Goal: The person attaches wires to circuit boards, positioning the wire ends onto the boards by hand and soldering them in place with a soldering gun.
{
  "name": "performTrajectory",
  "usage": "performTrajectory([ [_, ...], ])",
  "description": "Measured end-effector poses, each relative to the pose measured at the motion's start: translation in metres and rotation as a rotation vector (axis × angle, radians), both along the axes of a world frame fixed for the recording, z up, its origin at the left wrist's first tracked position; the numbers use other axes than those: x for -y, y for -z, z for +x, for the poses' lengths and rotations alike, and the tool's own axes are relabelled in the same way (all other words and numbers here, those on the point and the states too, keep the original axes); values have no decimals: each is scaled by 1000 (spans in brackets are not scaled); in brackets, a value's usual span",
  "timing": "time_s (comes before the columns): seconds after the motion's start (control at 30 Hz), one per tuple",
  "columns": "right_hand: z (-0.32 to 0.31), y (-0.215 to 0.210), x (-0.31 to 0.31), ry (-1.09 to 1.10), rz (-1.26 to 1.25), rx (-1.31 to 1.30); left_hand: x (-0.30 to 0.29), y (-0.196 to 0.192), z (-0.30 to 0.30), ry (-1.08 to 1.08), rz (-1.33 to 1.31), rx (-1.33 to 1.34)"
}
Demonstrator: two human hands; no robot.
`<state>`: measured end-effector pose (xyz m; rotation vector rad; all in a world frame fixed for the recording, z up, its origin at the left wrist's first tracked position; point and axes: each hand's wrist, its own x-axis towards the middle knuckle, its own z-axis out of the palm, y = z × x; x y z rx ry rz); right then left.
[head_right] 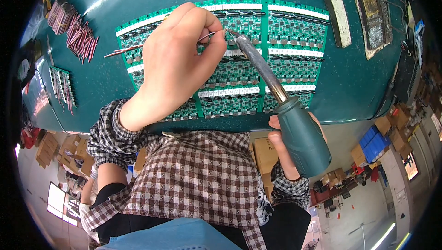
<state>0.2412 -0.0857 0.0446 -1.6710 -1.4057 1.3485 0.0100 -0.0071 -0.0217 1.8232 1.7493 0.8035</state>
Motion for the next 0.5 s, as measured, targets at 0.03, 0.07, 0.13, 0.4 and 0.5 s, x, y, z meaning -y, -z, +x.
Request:
performTrajectory([
  [0.03,1,0,0,-18,3,13,0,-1,0,3,-4,-5],
  [0.07,0,-1,0,-18,2,13,0,-1,0,6,-8,-10],
  [0.13,-3,-2,-1,27,-27,0,0,0,0,4,0,-14],
  [0.4,-2,-3,-3,-11,-26,31,-1,0,1,3,-6,-14],
  [0.5,1,-2,-1,-23,5,29,-1,-1,1,-2,-12,-20],
])
